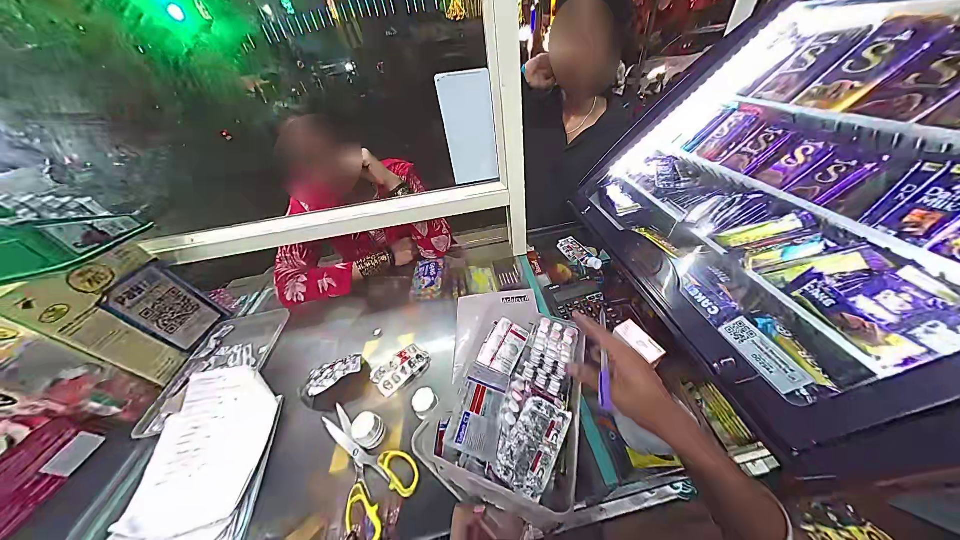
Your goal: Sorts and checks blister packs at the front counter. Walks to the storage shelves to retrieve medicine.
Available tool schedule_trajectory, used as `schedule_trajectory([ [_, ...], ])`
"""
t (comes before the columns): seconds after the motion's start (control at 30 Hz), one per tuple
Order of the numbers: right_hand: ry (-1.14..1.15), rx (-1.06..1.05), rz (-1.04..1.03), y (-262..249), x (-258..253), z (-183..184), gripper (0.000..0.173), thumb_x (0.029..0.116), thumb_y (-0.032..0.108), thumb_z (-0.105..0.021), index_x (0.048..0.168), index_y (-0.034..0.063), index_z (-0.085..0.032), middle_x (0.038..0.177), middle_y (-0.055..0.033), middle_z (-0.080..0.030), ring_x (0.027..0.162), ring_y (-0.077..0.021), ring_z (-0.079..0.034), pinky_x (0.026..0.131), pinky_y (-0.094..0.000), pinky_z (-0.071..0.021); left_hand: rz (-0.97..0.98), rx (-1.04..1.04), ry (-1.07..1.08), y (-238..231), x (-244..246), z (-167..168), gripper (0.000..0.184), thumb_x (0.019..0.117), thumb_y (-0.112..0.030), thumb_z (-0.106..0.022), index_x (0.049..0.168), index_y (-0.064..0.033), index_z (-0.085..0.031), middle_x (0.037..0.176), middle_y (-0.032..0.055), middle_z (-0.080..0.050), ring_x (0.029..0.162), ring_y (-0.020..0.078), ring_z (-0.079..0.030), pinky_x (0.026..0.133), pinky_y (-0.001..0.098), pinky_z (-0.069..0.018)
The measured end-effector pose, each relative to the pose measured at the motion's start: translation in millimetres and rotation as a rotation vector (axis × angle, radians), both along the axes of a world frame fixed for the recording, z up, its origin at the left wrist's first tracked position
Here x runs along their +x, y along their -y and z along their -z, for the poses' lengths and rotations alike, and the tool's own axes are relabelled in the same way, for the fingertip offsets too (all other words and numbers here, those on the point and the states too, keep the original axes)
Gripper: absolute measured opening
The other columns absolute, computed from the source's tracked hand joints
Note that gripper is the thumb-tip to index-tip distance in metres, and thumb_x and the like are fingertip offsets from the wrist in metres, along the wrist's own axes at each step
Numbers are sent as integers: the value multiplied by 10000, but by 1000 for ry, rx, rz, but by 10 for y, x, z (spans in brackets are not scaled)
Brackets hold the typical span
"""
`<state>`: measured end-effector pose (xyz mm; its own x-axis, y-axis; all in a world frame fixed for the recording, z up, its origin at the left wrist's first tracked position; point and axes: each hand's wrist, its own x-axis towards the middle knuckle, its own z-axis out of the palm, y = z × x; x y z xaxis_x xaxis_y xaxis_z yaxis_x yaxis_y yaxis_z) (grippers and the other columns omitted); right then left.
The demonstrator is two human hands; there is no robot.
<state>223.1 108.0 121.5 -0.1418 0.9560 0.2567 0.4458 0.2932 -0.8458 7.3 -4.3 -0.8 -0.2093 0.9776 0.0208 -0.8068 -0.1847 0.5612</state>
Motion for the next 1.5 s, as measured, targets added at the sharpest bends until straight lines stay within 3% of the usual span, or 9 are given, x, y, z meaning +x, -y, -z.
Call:
schedule_trajectory([
  [0.2, -411, -45, 27, 289, -143, 350, 885, 893, 149, -656, 1603, -62, -171, 1659, -230, -247, 1516, -165, -322, 1209, -274, -328, 242, -114, -57, 144, -112, 75, 292, 799, -12, -628, 971, -227, -726, 908, -2, -782, 834, 98, -748, 793, 306, -621],
  [0.57, -292, -52, -175, -162, -115, -43, 795, 878, 22, -570, 1613, 61, -268, 1630, -115, -364, 1369, -56, -487, 1040, -215, -472, 143, -3, 27, -42, 473, -33, 295, 795, -13, -689, 1040, -164, -758, 1021, 12, -770, 976, 105, -726, 915, 312, -584],
  [0.7, -315, -111, -215, -319, -117, 135, 659, 910, 29, -496, 1552, -25, -357, 1576, -164, -436, 1371, -89, -501, 1079, -223, -450, 183, -179, 6, -121, 533, -151, 261, 874, 64, -580, 1074, -82, -662, 1012, 39, -759, 954, 135, -733, 921, 328, -588],
  [0.8, -329, -107, -188, -346, -117, 257, 675, 903, 33, -492, 1556, -38, -337, 1580, -169, -435, 1381, -93, -503, 1091, -223, -448, 476, -366, -345, -93, 374, -261, 157, 1060, -121, -505, 1097, -15, -615, 905, 38, -758, 831, 146, -752, 818, 319, -627],
  [0.93, -258, -64, -169, -230, -113, 413, 675, 903, 6, -484, 1558, -50, -331, 1586, -177, -426, 1405, -104, -487, 1106, -227, -444, 908, -214, -672, -58, -18, -300, 458, 1119, -315, -321, 1070, -17, -665, 815, 43, -769, 681, 154, -755, 636, 333, -648],
  [1.2, -216, 51, -67, -121, -155, 308, 524, 1032, 219, -546, 1461, -70, -465, 1454, -162, -571, 1313, -122, -582, 1079, -261, -499, 730, 158, -666, 37, -787, -572, 282, 1071, -337, -510, 1076, -109, -677, 900, 11, -772, 727, 93, -751, 607, 258, -631],
  [1.3, -60, 201, -48, -212, -46, 169, 641, 1079, 465, -387, 1470, -40, -447, 1354, -103, -661, 1181, -103, -656, 974, -306, -553, 658, 240, -631, -42, -962, -613, 252, 1073, -308, -510, 1088, -119, -677, 886, 13, -773, 728, 97, -754, 632, 251, -636],
  [1.4, -164, 202, 57, -242, 36, 17, 940, 959, 787, -169, 1412, 55, -546, 1217, 13, -725, 1138, -96, -680, 1014, -314, -546, 480, 223, -634, -168, -996, -617, 243, 1080, -297, -491, 1074, -138, -675, 861, 16, -773, 690, 98, -750, 588, 231, -625],
  [1.5, -207, 323, 65, -250, 85, -53, 625, 1071, 596, -275, 1092, 158, -720, 1132, 59, -745, 1143, -116, -676, 1047, -341, -526, 256, 191, -712, -265, -1004, -635, 232, 1079, -286, -497, 1032, -150, -679, 832, 4, -770, 662, 94, -741, 582, 227, -623],
])
